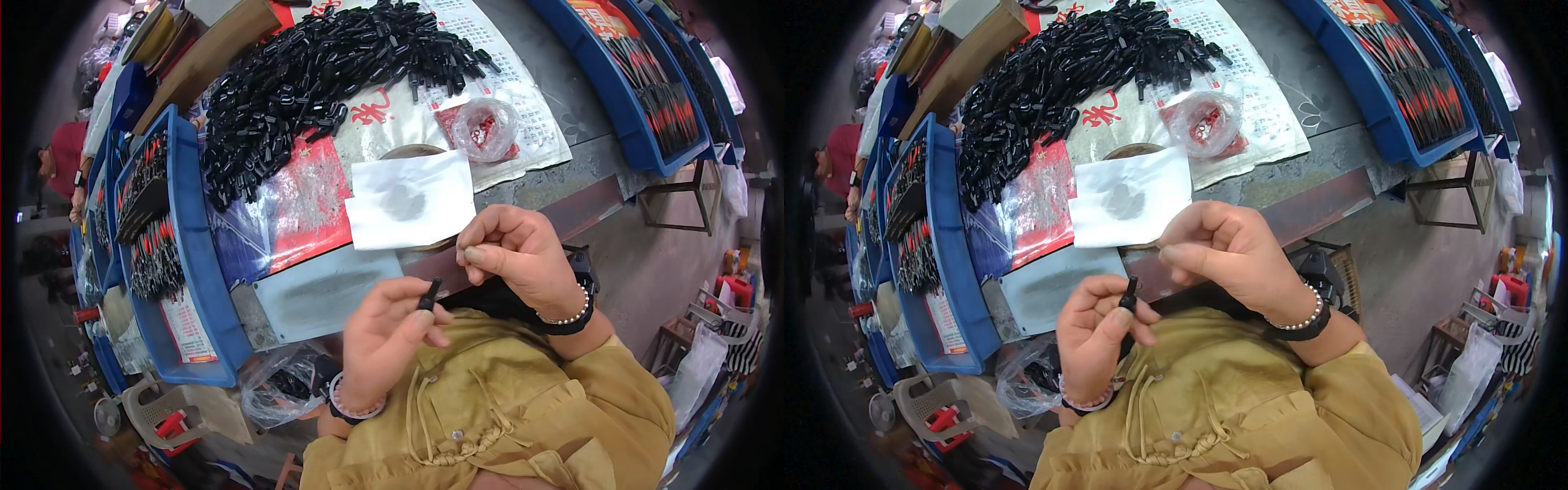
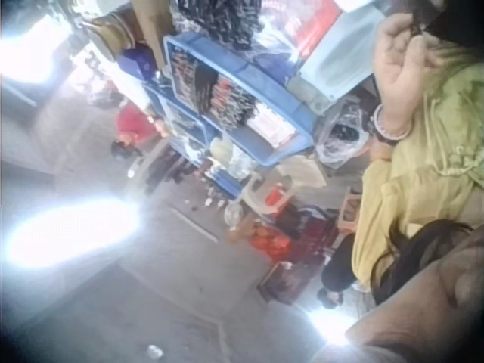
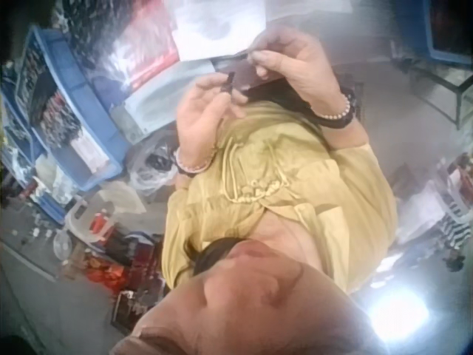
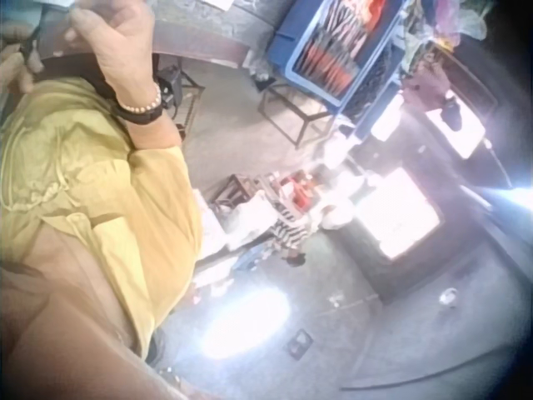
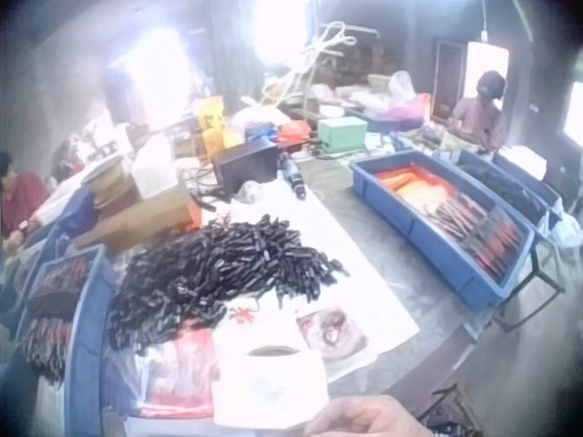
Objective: The person assembles small black plastic key housings by inserting red pins into them. They pick up a housing, insert a pin, and place the assembled unit on the table, repeating this process throughout the clip.
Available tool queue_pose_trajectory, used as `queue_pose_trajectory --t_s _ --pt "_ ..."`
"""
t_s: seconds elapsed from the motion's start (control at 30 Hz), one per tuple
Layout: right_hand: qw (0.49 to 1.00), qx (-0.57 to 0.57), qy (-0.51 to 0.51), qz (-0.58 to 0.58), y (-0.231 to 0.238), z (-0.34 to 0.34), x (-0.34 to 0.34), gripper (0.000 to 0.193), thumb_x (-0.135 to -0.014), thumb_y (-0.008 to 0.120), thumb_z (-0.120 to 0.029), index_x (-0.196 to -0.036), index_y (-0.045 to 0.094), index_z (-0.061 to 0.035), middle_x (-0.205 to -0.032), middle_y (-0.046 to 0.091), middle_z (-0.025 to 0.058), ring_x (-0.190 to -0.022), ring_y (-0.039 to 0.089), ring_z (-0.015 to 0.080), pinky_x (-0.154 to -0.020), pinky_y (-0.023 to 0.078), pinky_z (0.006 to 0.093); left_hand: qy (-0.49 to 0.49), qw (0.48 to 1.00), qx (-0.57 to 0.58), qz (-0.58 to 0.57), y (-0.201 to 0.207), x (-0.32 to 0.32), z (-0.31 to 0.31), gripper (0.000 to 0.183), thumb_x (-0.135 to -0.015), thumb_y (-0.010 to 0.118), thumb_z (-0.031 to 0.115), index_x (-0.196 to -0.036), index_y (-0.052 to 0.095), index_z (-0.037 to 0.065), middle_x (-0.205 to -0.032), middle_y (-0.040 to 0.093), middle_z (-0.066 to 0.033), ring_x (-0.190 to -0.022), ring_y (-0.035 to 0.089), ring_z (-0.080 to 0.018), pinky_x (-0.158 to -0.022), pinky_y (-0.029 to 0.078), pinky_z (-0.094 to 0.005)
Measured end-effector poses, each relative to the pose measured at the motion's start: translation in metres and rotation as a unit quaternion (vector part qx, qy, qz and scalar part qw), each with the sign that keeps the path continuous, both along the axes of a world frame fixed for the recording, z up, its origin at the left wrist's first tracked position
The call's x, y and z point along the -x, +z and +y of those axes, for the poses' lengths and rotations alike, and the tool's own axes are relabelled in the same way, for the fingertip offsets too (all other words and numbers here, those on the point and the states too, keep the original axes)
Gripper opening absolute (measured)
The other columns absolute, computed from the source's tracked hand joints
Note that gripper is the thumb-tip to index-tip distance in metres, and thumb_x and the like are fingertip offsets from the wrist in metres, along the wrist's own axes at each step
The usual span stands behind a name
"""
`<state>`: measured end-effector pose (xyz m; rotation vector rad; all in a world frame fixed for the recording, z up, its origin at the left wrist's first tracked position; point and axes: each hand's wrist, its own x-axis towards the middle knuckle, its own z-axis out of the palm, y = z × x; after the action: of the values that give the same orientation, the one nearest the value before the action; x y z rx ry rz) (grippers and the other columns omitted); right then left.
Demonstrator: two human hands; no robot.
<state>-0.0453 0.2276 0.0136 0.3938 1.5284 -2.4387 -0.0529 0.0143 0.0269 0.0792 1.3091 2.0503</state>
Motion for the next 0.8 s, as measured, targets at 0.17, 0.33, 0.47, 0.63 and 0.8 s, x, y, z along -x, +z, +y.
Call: queue_pose_trajectory --t_s 0.17,0.33,0.47,0.63,0.8 --pt "1.000 0.000 -0.015 0.000 0.006 0.008 -0.004 0.011 -0.085 0.067 -0.001 -0.094 0.062 0.0019 -0.082 0.064 0.0029 -0.070 0.062 0.0073 -0.065 0.052 0.0202 0.103 0.895 0.316 0.298 0.014 0.018 0.003 0.024 -0.087 0.062 0.001 -0.109 0.060 -0.007 -0.088 0.067 -0.0110 -0.071 0.063 -0.0119 -0.066 0.051 -0.0254" --pt "1.000 0.020 -0.009 0.013 0.003 0.012 -0.009 0.010 -0.086 0.066 -0.002 -0.095 0.062 0.0015 -0.083 0.064 0.0035 -0.071 0.063 0.0082 -0.066 0.052 0.0208 0.075 0.748 0.440 0.491 0.009 0.048 0.021 0.022 -0.085 0.064 0.000 -0.106 0.060 -0.003 -0.088 0.065 -0.0149 -0.073 0.064 -0.0259 -0.066 0.050 -0.0333" --pt "0.999 0.045 0.012 0.026 -0.001 0.019 -0.011 0.009 -0.088 0.065 -0.002 -0.096 0.062 0.0003 -0.086 0.064 0.0033 -0.073 0.063 0.0082 -0.067 0.053 0.0215 0.009 0.647 0.488 0.585 -0.002 0.072 0.035 0.023 -0.080 0.064 -0.002 -0.102 0.060 0.001 -0.084 0.060 -0.0151 -0.077 0.059 -0.0329 -0.068 0.046 -0.0402" --pt "0.996 0.060 0.028 0.051 -0.006 0.026 -0.012 0.009 -0.088 0.065 -0.003 -0.096 0.062 -0.0003 -0.089 0.063 0.0024 -0.076 0.061 0.0074 -0.068 0.053 0.0219 -0.035 0.589 0.527 0.612 -0.006 0.076 0.040 0.024 -0.078 0.064 -0.002 -0.101 0.060 0.004 -0.081 0.059 -0.0127 -0.076 0.057 -0.0305 -0.067 0.043 -0.0403" --pt "0.998 0.055 0.007 0.042 -0.004 0.028 -0.011 0.010 -0.088 0.064 -0.003 -0.096 0.062 0.0003 -0.090 0.063 0.0019 -0.078 0.061 0.0069 -0.069 0.053 0.0221 0.032 0.723 0.436 0.534 0.005 0.062 0.034 0.025 -0.081 0.065 -0.003 -0.104 0.061 0.004 -0.082 0.062 -0.0125 -0.070 0.061 -0.0250 -0.063 0.047 -0.0324"
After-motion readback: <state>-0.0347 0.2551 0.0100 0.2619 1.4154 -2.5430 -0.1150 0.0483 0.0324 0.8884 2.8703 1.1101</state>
